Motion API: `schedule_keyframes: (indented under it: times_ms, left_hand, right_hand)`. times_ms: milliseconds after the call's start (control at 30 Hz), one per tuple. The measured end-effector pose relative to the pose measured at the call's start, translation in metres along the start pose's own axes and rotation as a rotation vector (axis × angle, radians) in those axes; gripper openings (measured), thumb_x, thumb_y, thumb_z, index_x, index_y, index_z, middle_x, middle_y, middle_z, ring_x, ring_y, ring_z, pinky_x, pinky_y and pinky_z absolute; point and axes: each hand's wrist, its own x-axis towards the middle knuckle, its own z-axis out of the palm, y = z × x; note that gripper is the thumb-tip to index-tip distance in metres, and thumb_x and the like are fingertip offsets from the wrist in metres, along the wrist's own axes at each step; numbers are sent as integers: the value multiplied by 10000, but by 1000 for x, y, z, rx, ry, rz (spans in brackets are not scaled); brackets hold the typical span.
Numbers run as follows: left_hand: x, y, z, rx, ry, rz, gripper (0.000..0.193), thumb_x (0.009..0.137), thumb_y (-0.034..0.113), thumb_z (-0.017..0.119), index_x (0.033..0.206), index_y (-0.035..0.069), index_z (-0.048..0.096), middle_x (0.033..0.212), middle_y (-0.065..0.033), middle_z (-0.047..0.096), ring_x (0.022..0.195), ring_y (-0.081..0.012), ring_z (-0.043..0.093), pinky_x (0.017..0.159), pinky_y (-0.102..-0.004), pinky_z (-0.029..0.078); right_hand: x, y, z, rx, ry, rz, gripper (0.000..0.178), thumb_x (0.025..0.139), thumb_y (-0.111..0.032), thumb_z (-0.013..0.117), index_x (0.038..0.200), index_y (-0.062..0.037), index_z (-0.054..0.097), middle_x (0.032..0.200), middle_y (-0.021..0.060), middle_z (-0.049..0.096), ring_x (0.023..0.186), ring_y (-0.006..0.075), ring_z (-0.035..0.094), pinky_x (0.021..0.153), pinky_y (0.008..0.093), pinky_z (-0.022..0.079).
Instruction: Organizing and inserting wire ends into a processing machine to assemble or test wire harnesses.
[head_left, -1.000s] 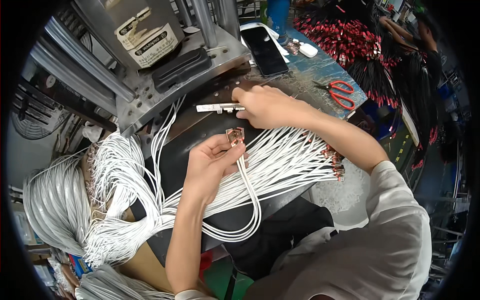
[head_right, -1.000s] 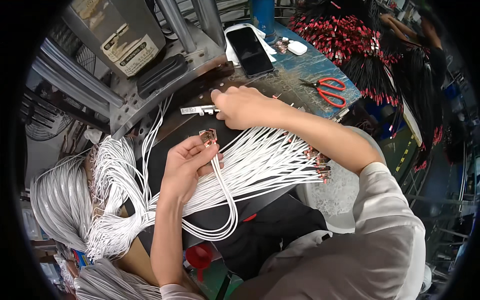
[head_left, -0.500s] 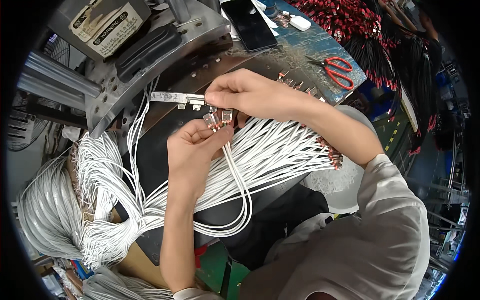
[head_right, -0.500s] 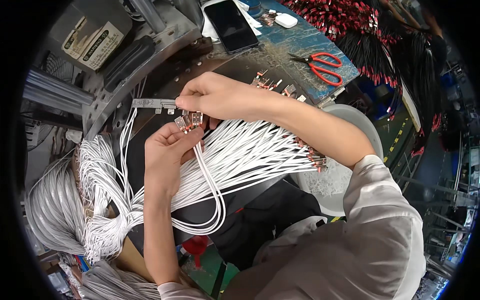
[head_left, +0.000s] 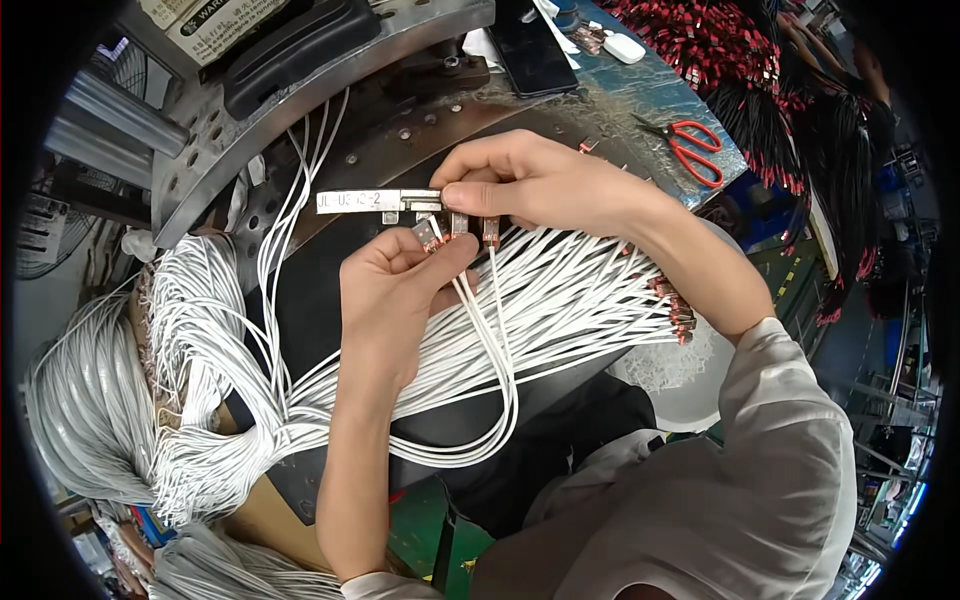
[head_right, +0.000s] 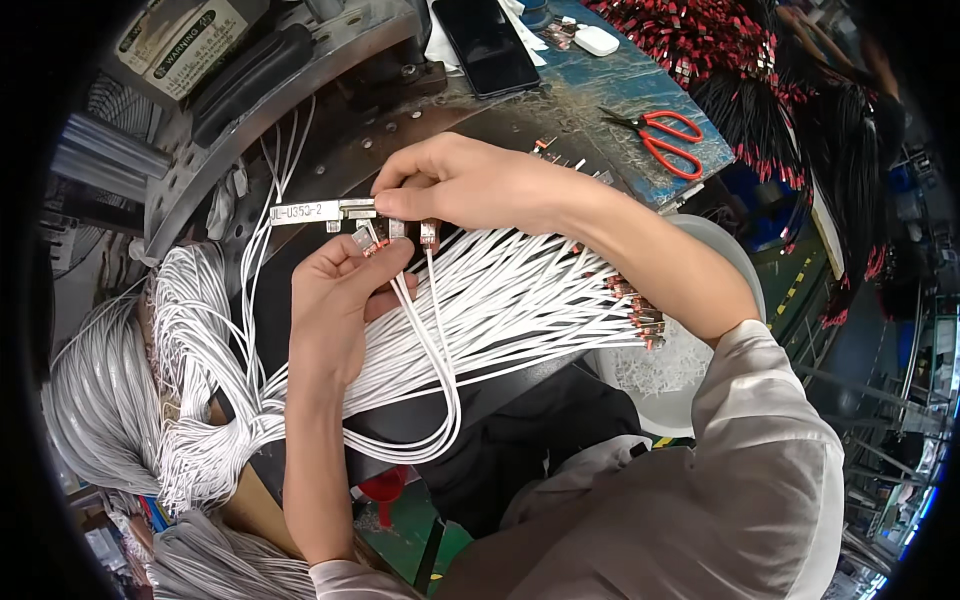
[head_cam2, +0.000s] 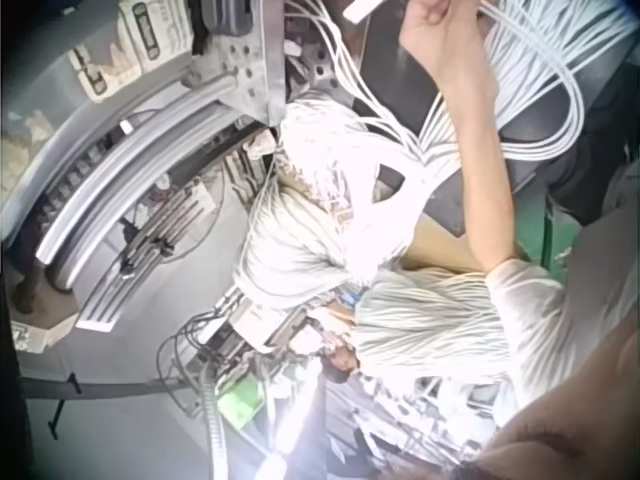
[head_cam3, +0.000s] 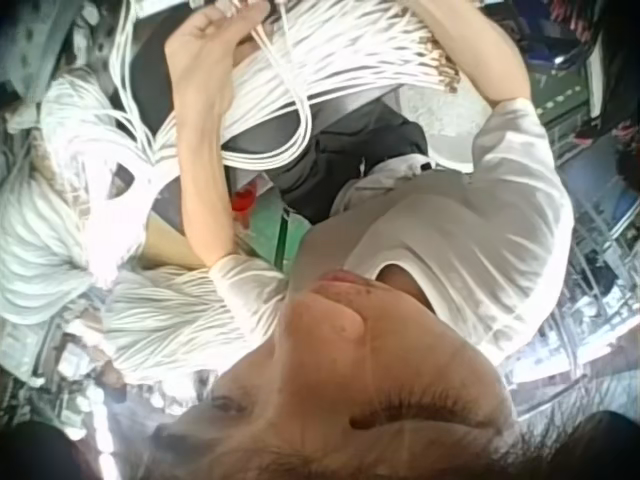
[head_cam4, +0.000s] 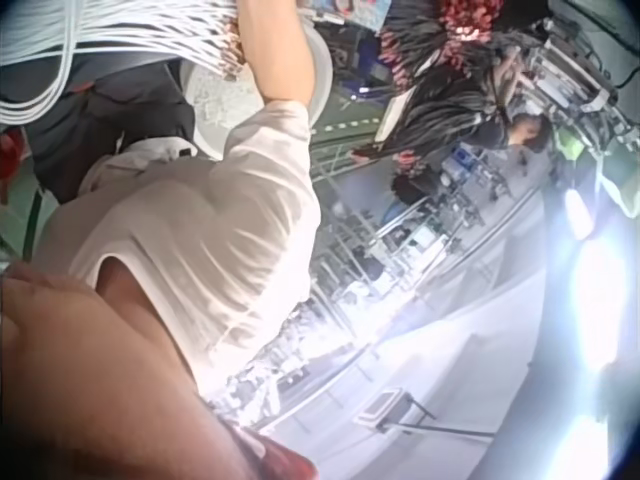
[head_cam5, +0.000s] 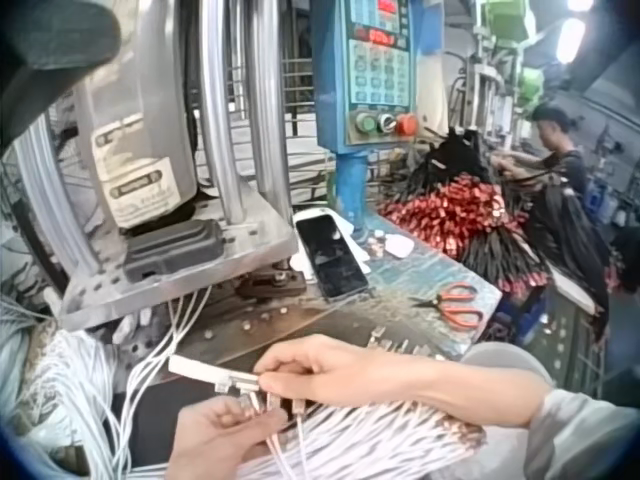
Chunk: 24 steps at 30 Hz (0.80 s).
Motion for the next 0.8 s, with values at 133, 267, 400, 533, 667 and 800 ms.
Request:
schedule_keyframes:
  times_ms: [133, 267, 400, 533, 667, 800]
  left_hand:
    - [1, -4, -4, -19, 28, 53, 65, 906, 36, 709, 923, -7, 664, 887, -84, 706, 728, -130, 667, 669, -266, 586]
    - [-7, -2, -7, 21, -24, 44, 121, 927, 60, 691, 1013, -22, 667, 921, -103, 713, 754, -138, 677, 696, -269, 586]
    - [-11, -1, -4, -7, -32, 36, 184, 945, 78, 672, 1096, -27, 658, 934, -112, 714, 783, -145, 685, 737, -271, 585]
    - [-12, 0, -3, -18, -54, 39, 193, 955, 93, 660, 1110, -22, 652, 940, -120, 715, 804, -149, 689, 785, -279, 583]
    - [-10, -3, -8, -70, -94, 78, 203, 952, 109, 668, 1105, -25, 672, 938, -108, 716, 814, -144, 692, 748, -269, 591]
    - [-10, 2, -10, 30, -75, 6, 192, 952, 124, 672, 1063, -28, 708, 918, -86, 711, 779, -125, 679, 687, -253, 594]
  right_hand:
    - [0, 2, -3, 5, -28, 24, 294, 938, -205, 695, 1141, 5, 659, 896, 8, 677, 732, 43, 583, 593, 204, 428]
    - [3, 5, -14, 38, -18, 34, 303, 879, -123, 749, 1125, 29, 659, 903, 34, 702, 720, 50, 592, 620, 207, 463]
    - [0, 4, -17, 76, 2, 8, 314, 843, -87, 775, 1108, 39, 663, 897, 49, 714, 699, 59, 601, 622, 209, 478]
    - [-2, 0, -12, 95, -54, 28, 318, 833, -82, 781, 1103, 37, 665, 888, 49, 717, 701, 66, 615, 621, 208, 482]
    - [-3, -2, -10, 59, -76, 36, 334, 810, -48, 791, 1105, 40, 662, 878, 53, 721, 723, 68, 631, 639, 209, 496]
    - [-4, -3, -10, 6, -72, 42, 358, 784, -12, 800, 1110, 41, 662, 871, 58, 723, 742, 72, 643, 659, 210, 507]
